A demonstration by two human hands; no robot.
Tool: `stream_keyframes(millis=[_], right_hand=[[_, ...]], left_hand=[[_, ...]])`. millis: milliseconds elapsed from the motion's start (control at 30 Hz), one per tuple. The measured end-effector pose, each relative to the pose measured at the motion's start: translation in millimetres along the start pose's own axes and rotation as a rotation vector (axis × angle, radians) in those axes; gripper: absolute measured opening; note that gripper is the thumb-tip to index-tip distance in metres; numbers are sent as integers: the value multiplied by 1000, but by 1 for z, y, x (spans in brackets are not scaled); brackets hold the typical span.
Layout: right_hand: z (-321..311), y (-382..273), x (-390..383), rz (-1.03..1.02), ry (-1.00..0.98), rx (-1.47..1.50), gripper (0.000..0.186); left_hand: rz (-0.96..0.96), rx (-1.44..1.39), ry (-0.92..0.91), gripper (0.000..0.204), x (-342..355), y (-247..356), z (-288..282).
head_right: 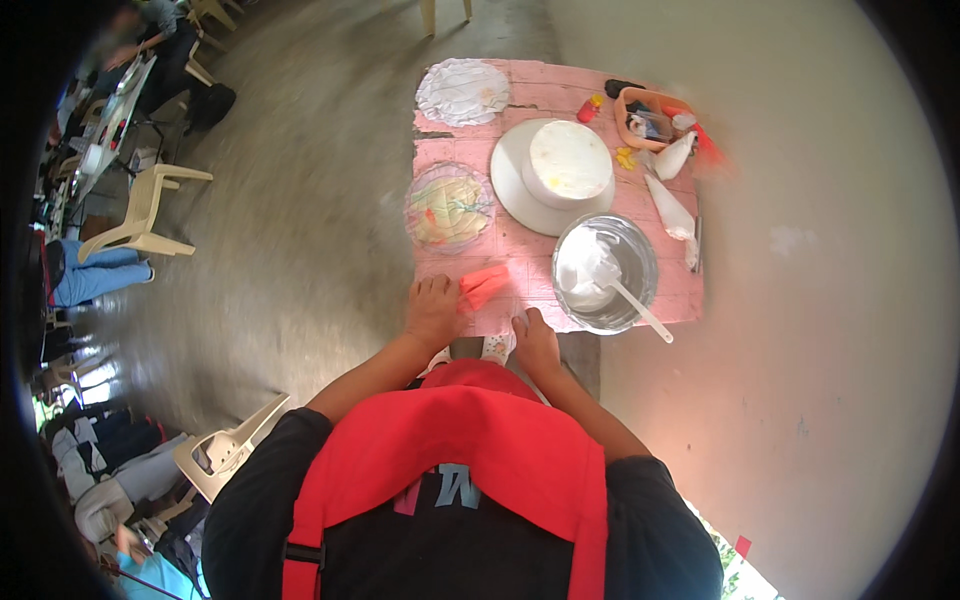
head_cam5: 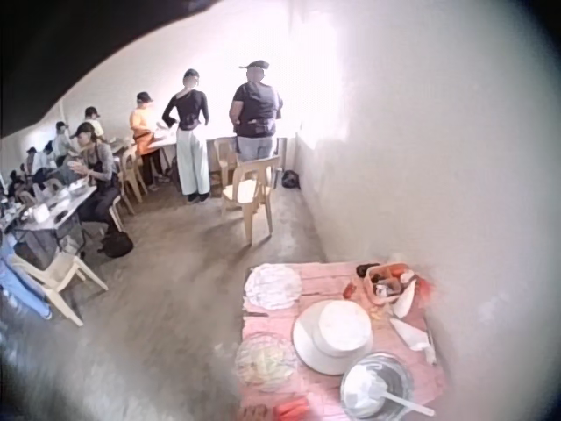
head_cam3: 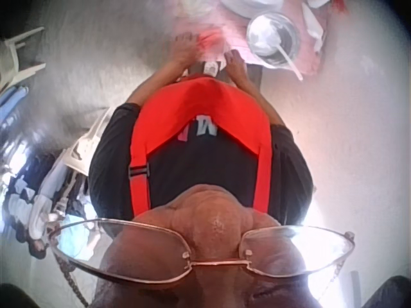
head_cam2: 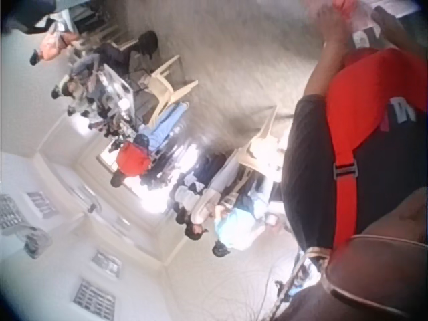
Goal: The person stands at a table and repeatedly folds, twists, and adjusts a pink disposable piping bag. They handle the bag with both hands, occasionally picking up a white piping tip and attempting to insert it into the bag opening. The person continues to manipulate the bag throughout the clip without filling it or applying it to a cake.
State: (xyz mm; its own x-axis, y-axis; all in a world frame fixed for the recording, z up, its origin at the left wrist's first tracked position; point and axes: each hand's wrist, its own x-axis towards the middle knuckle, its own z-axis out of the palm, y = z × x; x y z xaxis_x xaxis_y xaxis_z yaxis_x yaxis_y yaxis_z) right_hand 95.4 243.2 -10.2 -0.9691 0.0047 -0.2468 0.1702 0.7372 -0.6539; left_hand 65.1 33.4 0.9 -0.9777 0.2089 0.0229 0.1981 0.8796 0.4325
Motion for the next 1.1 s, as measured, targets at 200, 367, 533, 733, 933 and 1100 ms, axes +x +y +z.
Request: stream_keyframes(millis=[200,367,533,733,933,1100], right_hand=[[22,32,33,80,82,182,34],[10,8,39,288,-60,98,59],[-15,-22,18,87,-185,-273,64],[-17,-35,21,-297,-92,-303,57],[-2,-47,51,-403,-50,-252,34],[-9,-61,42,-391,-2,-450,20]], left_hand=[[97,-145,129,19,8,-27,33],[111,-98,148,10,13,-36,33],[-9,-167,115,13,9,-36,23],[-259,-358,-23,19,12,-38,18],[-391,-281,-112,22,18,-31,5],[-404,-297,-116,23,14,-36,9]])
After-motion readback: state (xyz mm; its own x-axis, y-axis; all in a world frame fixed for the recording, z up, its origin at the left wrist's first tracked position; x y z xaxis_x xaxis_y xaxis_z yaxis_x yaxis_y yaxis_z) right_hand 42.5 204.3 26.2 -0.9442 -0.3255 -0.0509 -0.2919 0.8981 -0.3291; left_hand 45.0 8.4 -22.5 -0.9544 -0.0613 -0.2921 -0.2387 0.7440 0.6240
